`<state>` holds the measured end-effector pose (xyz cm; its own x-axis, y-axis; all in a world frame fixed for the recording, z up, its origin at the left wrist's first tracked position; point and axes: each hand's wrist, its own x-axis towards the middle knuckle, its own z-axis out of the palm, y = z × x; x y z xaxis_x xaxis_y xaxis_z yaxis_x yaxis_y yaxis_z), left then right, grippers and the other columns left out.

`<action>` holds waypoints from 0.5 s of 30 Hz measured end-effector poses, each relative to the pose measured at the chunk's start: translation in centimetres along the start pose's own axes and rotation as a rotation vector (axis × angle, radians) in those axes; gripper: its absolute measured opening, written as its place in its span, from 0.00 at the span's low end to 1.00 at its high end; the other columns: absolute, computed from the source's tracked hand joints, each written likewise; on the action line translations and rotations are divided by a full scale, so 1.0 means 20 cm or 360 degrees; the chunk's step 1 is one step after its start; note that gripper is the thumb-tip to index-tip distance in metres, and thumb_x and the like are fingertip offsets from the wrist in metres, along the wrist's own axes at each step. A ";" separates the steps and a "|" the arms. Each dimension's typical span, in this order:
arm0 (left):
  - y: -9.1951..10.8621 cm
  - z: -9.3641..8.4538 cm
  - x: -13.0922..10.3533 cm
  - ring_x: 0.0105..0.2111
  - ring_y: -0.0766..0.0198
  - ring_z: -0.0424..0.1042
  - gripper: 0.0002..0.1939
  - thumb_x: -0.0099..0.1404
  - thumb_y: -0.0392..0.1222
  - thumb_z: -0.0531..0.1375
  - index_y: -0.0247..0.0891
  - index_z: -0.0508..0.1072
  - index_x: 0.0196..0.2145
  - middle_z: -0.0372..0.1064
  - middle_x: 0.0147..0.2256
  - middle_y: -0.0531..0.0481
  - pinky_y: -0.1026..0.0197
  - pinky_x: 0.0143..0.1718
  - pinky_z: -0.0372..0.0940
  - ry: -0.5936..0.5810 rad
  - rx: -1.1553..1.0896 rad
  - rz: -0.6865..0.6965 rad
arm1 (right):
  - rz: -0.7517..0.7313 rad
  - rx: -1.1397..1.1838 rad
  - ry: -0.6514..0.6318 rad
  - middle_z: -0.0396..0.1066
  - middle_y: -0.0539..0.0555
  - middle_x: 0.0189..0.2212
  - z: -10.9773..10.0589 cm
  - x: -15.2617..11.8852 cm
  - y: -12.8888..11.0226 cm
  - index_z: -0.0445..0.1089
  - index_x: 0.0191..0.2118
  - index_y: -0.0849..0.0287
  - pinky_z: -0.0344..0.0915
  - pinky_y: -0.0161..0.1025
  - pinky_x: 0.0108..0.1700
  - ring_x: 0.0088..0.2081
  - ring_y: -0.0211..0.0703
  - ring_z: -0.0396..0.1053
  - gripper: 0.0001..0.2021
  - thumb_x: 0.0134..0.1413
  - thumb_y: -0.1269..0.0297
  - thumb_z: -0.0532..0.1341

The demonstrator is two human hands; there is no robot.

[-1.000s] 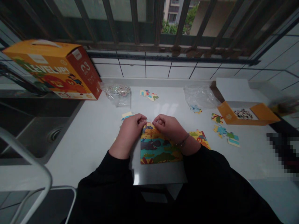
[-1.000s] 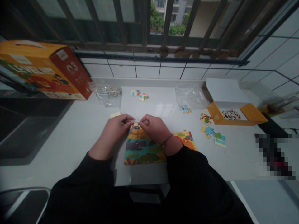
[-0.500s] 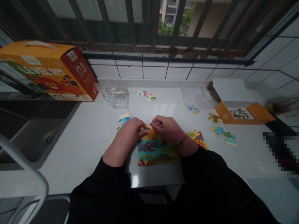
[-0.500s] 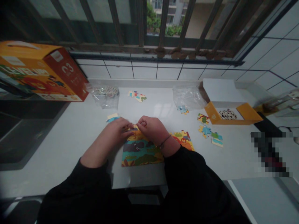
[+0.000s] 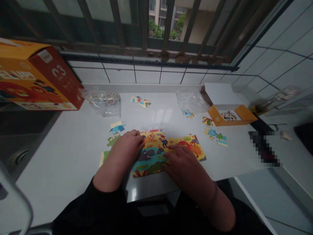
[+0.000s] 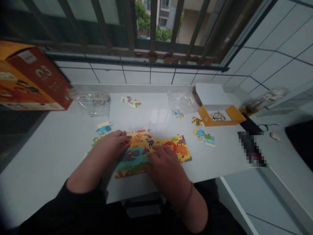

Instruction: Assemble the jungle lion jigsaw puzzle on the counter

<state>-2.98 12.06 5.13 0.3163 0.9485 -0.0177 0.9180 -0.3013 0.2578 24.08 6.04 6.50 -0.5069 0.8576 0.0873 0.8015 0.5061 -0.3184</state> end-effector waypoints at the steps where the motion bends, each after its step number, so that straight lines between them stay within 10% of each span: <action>1: 0.01 0.00 0.00 0.43 0.51 0.76 0.12 0.76 0.37 0.60 0.40 0.85 0.38 0.78 0.43 0.40 0.51 0.48 0.70 -0.0014 0.0021 -0.0002 | 0.0147 -0.0055 0.0104 0.76 0.67 0.63 0.00 -0.07 0.05 0.81 0.55 0.53 0.72 0.62 0.64 0.63 0.67 0.73 0.12 0.69 0.63 0.67; 7: 0.05 -0.04 -0.02 0.44 0.49 0.77 0.13 0.71 0.30 0.60 0.42 0.85 0.39 0.79 0.44 0.40 0.52 0.48 0.70 -0.0001 0.0044 -0.0089 | 0.0719 -0.0271 0.0272 0.76 0.70 0.57 0.03 -0.32 0.31 0.76 0.61 0.57 0.75 0.63 0.59 0.55 0.68 0.76 0.18 0.72 0.57 0.62; 15: 0.00 -0.09 -0.04 0.43 0.46 0.80 0.15 0.76 0.35 0.56 0.40 0.83 0.38 0.79 0.44 0.38 0.50 0.45 0.71 0.0040 0.0204 -0.0347 | 0.0704 -0.0212 0.0195 0.76 0.71 0.57 0.06 -0.24 0.15 0.78 0.57 0.60 0.76 0.58 0.55 0.55 0.67 0.76 0.14 0.72 0.62 0.65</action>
<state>-3.57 11.50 6.84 0.1030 0.9941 -0.0352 0.9872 -0.0979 0.1256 28.42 3.33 3.95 -0.0733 0.9938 0.0839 0.9696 0.0907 -0.2273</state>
